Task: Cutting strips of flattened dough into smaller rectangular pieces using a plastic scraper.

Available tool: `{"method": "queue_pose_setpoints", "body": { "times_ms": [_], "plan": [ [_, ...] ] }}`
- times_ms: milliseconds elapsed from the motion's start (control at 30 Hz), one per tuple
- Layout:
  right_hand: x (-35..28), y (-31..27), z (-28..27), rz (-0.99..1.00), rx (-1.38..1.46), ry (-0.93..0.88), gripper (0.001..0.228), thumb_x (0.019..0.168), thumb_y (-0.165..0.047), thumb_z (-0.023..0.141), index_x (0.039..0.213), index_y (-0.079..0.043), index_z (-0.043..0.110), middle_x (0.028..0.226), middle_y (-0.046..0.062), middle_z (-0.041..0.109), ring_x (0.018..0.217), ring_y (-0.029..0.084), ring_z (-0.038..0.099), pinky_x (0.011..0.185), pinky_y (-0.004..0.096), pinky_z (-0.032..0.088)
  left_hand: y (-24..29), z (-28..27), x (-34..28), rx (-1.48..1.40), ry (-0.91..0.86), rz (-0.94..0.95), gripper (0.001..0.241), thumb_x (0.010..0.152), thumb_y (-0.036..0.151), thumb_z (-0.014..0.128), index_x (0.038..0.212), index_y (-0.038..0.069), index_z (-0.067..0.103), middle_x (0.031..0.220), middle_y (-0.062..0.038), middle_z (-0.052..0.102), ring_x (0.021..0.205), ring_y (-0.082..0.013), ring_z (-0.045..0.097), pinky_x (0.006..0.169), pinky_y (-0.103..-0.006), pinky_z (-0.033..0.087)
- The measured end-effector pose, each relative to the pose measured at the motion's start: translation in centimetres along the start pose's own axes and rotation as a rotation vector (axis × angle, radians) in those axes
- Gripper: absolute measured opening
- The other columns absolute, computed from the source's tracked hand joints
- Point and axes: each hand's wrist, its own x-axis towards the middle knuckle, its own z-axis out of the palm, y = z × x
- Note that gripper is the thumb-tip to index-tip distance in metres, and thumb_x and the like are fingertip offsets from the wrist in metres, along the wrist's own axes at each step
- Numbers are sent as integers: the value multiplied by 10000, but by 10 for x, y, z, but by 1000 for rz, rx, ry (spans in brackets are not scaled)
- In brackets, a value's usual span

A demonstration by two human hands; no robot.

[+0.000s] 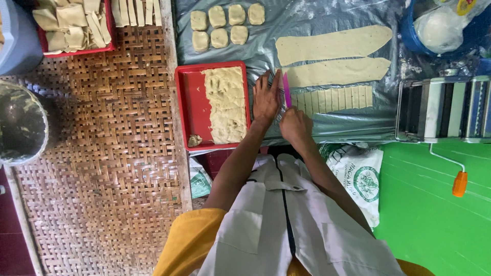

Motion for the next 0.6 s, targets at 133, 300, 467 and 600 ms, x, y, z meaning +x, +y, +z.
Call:
{"method": "queue_pose_setpoints", "body": {
  "times_ms": [133, 300, 467, 600],
  "plan": [
    [-28, -10, -18, -32, 1, 7, 336, 939, -241, 433, 1038, -1, 645, 989, 262, 752, 962, 503, 732, 817, 627, 566, -2, 7, 0, -25, 28, 7, 566, 977, 180, 530, 1532, 200, 419, 1462, -129, 418, 1365, -351, 422, 989, -564, 505],
    [-26, 2, -7, -16, -38, -10, 320, 899, -253, 501, 997, -10, 685, 956, 247, 761, 954, 493, 734, 792, 635, 573, 1, 2, 0, -28, 50, 1, 525, 992, 190, 510, 1512, 201, 444, 1450, -119, 437, 1353, -339, 441, 973, -545, 510],
    [-41, -11, -30, -23, 4, -10, 379, 941, -213, 452, 1078, 55, 682, 1005, 315, 742, 977, 539, 712, 835, 666, 559, -1, 5, -1, -1, 47, 0, 581, 966, 203, 559, 1530, 202, 423, 1459, -127, 437, 1346, -351, 452, 988, -559, 511],
    [-15, -4, -22, -28, -66, 10, 339, 944, -242, 483, 1074, 20, 653, 988, 284, 749, 960, 502, 731, 809, 640, 571, 0, 2, -1, -28, 14, -11, 591, 961, 186, 562, 1535, 195, 422, 1476, -133, 424, 1355, -360, 445, 1019, -585, 502]
  ]
}}
